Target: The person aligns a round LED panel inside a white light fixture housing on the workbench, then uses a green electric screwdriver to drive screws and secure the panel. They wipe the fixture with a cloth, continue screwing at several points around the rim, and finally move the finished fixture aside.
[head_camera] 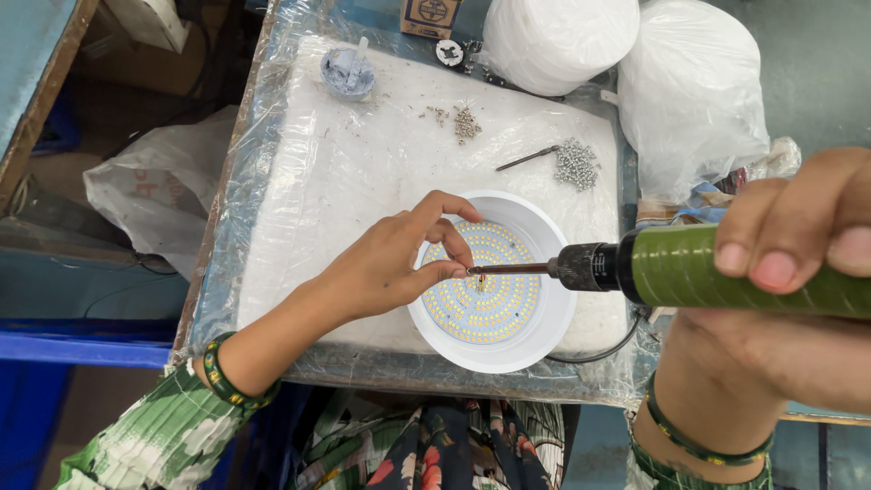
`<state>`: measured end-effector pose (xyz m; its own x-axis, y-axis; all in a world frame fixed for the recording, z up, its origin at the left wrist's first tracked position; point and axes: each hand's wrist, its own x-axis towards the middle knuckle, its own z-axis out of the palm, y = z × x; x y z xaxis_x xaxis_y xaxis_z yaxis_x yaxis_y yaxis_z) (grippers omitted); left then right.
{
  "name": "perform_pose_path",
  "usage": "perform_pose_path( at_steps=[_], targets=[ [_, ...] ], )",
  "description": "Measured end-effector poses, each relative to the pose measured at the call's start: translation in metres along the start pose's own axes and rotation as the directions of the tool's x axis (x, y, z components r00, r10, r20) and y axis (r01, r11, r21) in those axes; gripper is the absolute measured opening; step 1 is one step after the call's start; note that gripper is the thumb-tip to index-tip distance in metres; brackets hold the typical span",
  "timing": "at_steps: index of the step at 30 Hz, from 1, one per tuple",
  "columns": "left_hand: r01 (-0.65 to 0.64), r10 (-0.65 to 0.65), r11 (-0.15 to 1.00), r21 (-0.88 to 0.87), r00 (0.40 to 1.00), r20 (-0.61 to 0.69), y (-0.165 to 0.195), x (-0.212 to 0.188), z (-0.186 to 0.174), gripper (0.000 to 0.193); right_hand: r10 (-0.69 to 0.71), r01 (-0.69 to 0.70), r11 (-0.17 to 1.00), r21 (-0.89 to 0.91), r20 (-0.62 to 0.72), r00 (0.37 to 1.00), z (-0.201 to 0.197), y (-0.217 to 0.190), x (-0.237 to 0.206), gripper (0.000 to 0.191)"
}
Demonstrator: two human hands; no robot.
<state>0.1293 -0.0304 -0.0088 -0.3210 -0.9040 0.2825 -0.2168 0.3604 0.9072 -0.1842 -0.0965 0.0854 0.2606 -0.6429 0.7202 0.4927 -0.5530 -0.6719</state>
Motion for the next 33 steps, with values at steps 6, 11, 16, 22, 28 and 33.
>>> perform_pose_path(
  at_steps=[6, 11, 16, 22, 28, 33],
  targets=[
    [-0.022, 0.033, 0.963, 0.267, 0.999, -0.039, -0.007, 0.008, -0.004, 0.053, 0.027, -0.023, 0.994, 0.111, -0.033, 0.999, 0.011, 0.021, -0.001, 0.047],
    [-0.083, 0.122, 0.916, 0.393, 0.990, -0.074, -0.017, 0.014, -0.003, 0.056, 0.046, -0.034, 0.978, 0.206, -0.055, 0.997, 0.032, 0.044, 0.009, 0.078],
    [-0.108, 0.153, 0.835, 0.540, 0.987, -0.040, -0.027, 0.015, 0.001, 0.052, 0.037, -0.034, 0.999, 0.033, -0.083, 0.996, 0.047, 0.059, 0.013, 0.093],
    [-0.155, 0.223, 0.721, 0.675, 0.975, -0.015, -0.030, 0.016, 0.008, 0.046, 0.119, -0.109, 0.990, 0.086, -0.128, 0.985, 0.050, 0.065, 0.010, 0.090],
    [-0.140, 0.201, 0.705, 0.695, 0.980, -0.006, -0.029, 0.014, 0.011, 0.041, 0.138, -0.128, 0.988, 0.085, -0.129, 0.982, 0.053, 0.067, 0.010, 0.090],
    [-0.146, 0.225, 0.691, 0.707, 0.974, -0.018, -0.030, 0.013, 0.012, 0.038, 0.128, -0.122, 0.991, 0.060, -0.104, 0.986, 0.055, 0.068, 0.013, 0.091]
  ],
)
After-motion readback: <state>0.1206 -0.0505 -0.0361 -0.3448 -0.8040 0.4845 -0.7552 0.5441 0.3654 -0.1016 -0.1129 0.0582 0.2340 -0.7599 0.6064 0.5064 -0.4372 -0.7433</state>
